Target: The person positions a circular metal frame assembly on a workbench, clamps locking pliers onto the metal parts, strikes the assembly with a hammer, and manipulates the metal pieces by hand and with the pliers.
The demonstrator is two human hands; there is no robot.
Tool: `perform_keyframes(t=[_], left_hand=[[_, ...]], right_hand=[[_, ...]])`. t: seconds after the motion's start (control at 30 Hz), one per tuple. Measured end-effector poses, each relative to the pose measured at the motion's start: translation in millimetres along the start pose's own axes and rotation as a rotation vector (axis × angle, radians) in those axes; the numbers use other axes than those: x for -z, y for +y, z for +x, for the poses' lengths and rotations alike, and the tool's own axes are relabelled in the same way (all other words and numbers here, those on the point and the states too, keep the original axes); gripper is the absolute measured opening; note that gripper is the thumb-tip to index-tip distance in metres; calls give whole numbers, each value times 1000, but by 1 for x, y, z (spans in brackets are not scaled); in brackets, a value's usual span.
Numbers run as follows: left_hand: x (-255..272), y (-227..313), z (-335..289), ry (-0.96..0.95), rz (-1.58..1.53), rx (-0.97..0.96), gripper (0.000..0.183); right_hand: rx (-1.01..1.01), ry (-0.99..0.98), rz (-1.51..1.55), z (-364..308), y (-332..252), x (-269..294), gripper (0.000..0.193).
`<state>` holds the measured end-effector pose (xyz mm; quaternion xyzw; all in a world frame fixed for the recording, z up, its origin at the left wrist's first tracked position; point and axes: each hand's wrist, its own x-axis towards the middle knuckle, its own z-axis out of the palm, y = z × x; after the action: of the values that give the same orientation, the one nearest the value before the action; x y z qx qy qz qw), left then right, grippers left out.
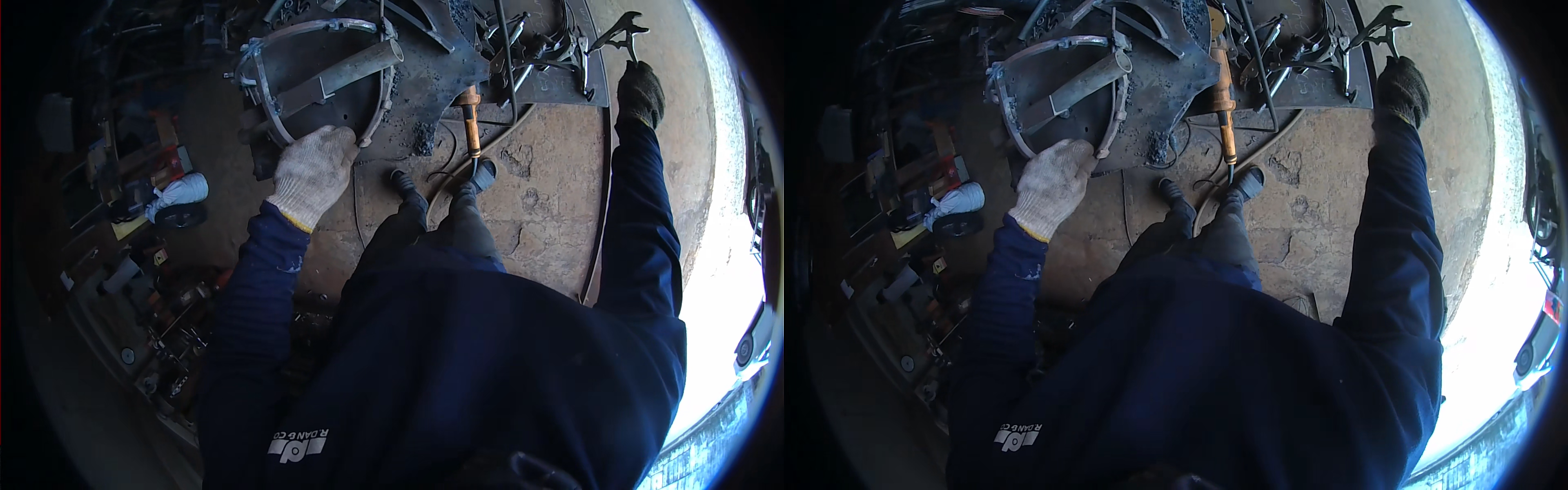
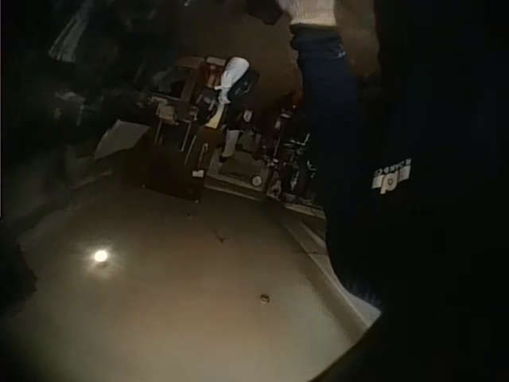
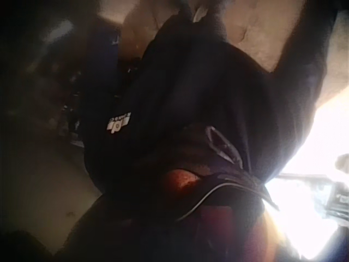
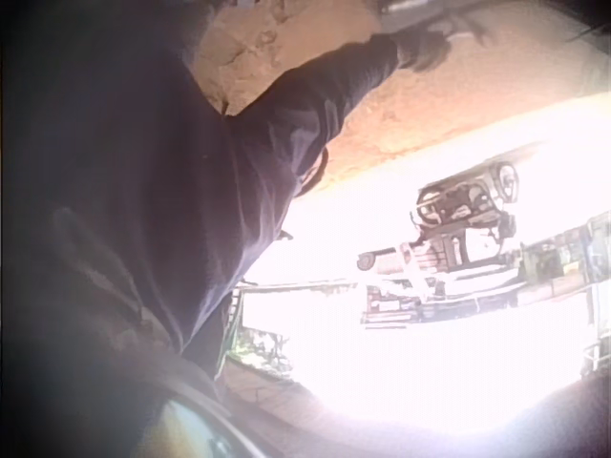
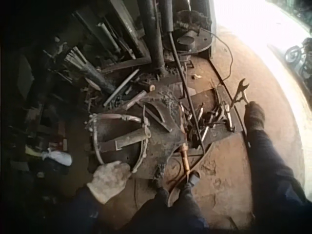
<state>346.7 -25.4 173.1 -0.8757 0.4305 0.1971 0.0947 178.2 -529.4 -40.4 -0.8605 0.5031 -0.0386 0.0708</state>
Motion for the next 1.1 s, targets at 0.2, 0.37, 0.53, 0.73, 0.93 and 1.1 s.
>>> perform_keyframes(t=[0.2, 0.37, 0.53, 0.73, 0.93, 1.1], left_hand=[[-4, 1, -1, -26, 8, 50, 21], [-23, 1, -12, 61, -50, 106, 19], [-29, 17, -49, 657, -457, -101, 36], [-30, 9, -72, 31, -1109, -371, 54], [-23, -33, -70, -306, -1462, -461, 65], [-70, -70, -56, -420, -1593, -751, 61]], right_hand=[[-78, 239, 516, -82, 17, 59, 49], [84, 144, 1486, -210, -34, 104, 54], [107, -186, 1653, -299, -91, 132, 63], [130, -662, 1569, -376, -142, 136, 55], [334, -622, 1104, -415, -217, 138, 60], [-155, -892, 1533, -450, -269, 152, 53]])
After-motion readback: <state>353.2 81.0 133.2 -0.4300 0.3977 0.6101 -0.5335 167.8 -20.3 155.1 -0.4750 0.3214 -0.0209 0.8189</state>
